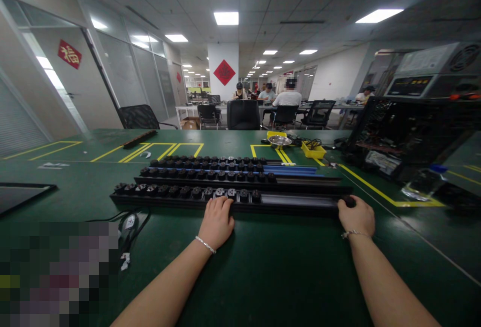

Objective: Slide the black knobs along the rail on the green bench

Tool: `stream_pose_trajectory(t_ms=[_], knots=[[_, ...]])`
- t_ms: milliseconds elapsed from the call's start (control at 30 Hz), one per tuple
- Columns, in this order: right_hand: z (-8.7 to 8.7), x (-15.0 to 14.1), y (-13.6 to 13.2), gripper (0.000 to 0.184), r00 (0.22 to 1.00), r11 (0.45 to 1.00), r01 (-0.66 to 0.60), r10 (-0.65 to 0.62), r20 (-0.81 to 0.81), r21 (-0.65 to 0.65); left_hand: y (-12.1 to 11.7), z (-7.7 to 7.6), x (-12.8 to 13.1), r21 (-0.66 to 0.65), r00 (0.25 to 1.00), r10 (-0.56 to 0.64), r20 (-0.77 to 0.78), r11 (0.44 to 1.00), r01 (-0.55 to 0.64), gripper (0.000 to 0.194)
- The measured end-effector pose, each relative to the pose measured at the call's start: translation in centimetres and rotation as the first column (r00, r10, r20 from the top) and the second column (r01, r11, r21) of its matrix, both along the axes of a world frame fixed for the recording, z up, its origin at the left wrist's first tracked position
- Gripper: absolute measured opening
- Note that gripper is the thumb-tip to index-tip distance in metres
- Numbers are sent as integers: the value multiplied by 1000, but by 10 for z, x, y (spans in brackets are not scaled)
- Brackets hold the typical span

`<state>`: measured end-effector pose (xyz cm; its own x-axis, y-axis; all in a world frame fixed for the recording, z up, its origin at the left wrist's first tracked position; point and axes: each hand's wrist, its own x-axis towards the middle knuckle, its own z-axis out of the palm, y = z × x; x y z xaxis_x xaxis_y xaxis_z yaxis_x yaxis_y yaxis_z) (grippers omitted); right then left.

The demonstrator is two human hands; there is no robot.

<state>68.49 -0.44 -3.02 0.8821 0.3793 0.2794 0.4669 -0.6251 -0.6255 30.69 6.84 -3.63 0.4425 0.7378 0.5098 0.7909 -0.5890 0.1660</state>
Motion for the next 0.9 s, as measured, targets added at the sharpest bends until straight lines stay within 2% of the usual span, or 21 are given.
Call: stream_pose_trajectory(t_ms=[200, 400, 600, 900], knots=[[3, 1, -3, 51, 999, 999, 29, -28, -44, 15, 0, -1, 0, 5, 1000, 1, 4, 1000, -1, 42], [-2, 6, -3, 49, 999, 998, 32, -31, -29, 63, -1, 2, 1, 3, 1000, -1, 3, 1000, 1, 42], [-4, 10, -2, 48, 999, 998, 35, -34, -13, 55, 0, 1, 0, 6, 1000, 8, -9, 1000, -8, 42], [1, 9, -4, 52, 997, 997, 60, -58, -48, 42, -1, 1, 0, 2, 1000, 5, -7, 1000, -5, 42]])
